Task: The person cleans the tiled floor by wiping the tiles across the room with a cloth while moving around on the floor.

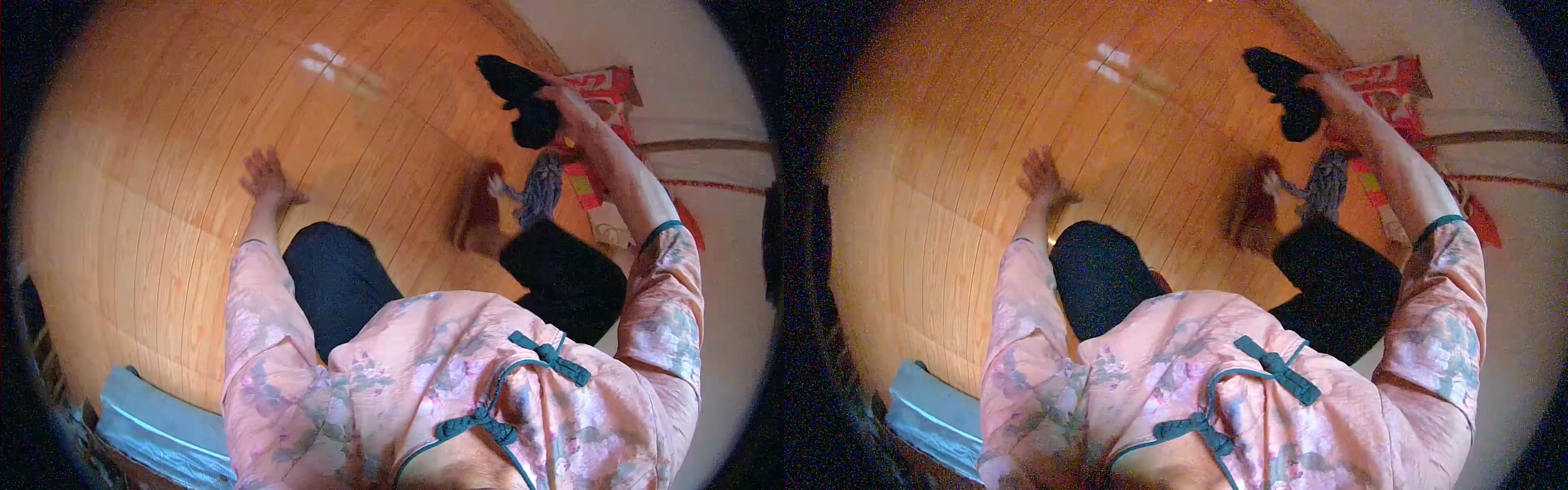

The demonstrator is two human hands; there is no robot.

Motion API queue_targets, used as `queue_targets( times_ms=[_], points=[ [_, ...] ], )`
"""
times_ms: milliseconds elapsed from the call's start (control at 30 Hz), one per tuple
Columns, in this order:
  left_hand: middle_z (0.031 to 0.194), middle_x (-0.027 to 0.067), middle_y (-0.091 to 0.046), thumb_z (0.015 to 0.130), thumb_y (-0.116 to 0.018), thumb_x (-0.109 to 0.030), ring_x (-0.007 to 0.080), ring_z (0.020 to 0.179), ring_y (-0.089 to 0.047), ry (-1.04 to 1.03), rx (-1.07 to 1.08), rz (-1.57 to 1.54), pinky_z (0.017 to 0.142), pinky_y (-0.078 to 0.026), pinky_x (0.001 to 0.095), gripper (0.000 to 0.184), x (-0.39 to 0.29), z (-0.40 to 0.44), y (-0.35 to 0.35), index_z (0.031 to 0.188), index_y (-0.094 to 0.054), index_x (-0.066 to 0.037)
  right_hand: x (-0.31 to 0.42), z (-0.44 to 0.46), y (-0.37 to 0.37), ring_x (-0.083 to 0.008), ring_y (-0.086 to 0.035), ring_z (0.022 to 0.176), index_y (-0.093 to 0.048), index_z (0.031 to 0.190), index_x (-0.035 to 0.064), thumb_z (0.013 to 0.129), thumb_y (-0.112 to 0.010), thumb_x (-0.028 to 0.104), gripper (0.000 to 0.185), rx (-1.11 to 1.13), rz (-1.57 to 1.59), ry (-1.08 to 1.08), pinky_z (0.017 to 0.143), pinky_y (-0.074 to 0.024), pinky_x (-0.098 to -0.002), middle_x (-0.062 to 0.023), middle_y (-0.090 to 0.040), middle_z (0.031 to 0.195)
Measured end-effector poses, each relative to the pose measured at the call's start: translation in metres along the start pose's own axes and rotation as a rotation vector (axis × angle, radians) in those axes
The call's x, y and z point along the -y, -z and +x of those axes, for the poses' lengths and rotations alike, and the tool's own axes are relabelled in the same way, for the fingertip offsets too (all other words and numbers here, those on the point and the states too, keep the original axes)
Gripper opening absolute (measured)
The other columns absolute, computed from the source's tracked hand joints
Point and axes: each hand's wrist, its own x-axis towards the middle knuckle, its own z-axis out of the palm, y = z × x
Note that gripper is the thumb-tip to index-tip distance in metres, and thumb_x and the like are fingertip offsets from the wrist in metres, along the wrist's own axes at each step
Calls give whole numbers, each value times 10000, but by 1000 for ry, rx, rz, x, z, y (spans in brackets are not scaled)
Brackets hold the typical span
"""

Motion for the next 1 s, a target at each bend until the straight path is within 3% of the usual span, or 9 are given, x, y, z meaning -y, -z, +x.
queue_targets(
  times_ms=[100,200,300,400,567,700,833,933,1000],
  points=[
    [1573,185,149,510,-884,-533,407,1436,159,-42,19,27,1096,-45,671,1479,5,3,3,1511,139,-164,-24,-24,62,-256,-667,814,-511,1269,6,847,-469,61,427,-54,24,29,726,-564,-409,-141,-656,1040],
    [1570,193,153,519,-889,-510,414,1439,138,-56,80,173,1095,-98,670,1474,4,1,13,1508,150,-171,-143,47,148,-277,-640,774,-551,1215,18,850,-495,99,378,-266,278,-102,705,-553,-415,-133,-645,976],
    [1566,219,136,512,-891,-502,433,1440,93,-111,152,269,1114,-172,615,1458,5,1,29,1517,103,-145,-280,97,188,-296,-614,792,-550,1207,21,851,-515,115,370,-443,582,137,699,-541,-431,-127,-617,984],
    [1564,244,94,525,-881,-509,442,1441,46,-214,143,237,1123,-231,557,1412,33,40,5,1525,37,-122,-354,106,160,-320,-585,858,-535,1226,22,866,-510,140,380,-651,453,73,741,-516,-454,-147,-582,1046],
    [1559,268,37,580,-806,-602,451,1438,33,-26,154,76,1158,-145,528,1347,14,57,-24,1520,-3,-68,-425,107,80,-360,-538,968,-509,1257,24,890,-501,181,400,-822,-167,-245,811,-474,-491,-179,-525,1149],
    [1555,281,11,606,-753,-666,461,1434,37,138,169,-80,1168,-66,524,1340,-34,26,-6,1512,1,-30,-395,156,32,-392,-500,1056,-489,1282,25,909,-494,214,418,-898,-556,-510,868,-441,-522,-205,-478,1232],
    [1546,301,16,619,-793,-595,463,1432,47,114,124,-131,1163,-66,542,1325,-28,29,-17,1507,2,-17,-312,250,-19,-424,-462,1144,-469,1307,27,928,-487,247,439,-908,-749,-585,924,-408,-552,-231,-432,1315],
    [1537,319,20,619,-824,-536,468,1430,54,164,114,-162,1163,-61,547,1320,-40,26,-8,1501,1,-3,-248,324,-83,-448,-433,1210,-454,1326,28,943,-482,271,455,-851,-776,-402,966,-383,-574,-250,-397,1377],
    [1529,335,19,615,-840,-505,470,1428,56,173,84,-222,1164,-60,546,1320,-45,18,3,1499,2,-1,-219,355,-129,-430,-503,1104,-483,1228,10,950,-488,291,396,-805,-662,-55,921,-400,-532,-251,-493,1258]
  ],
)
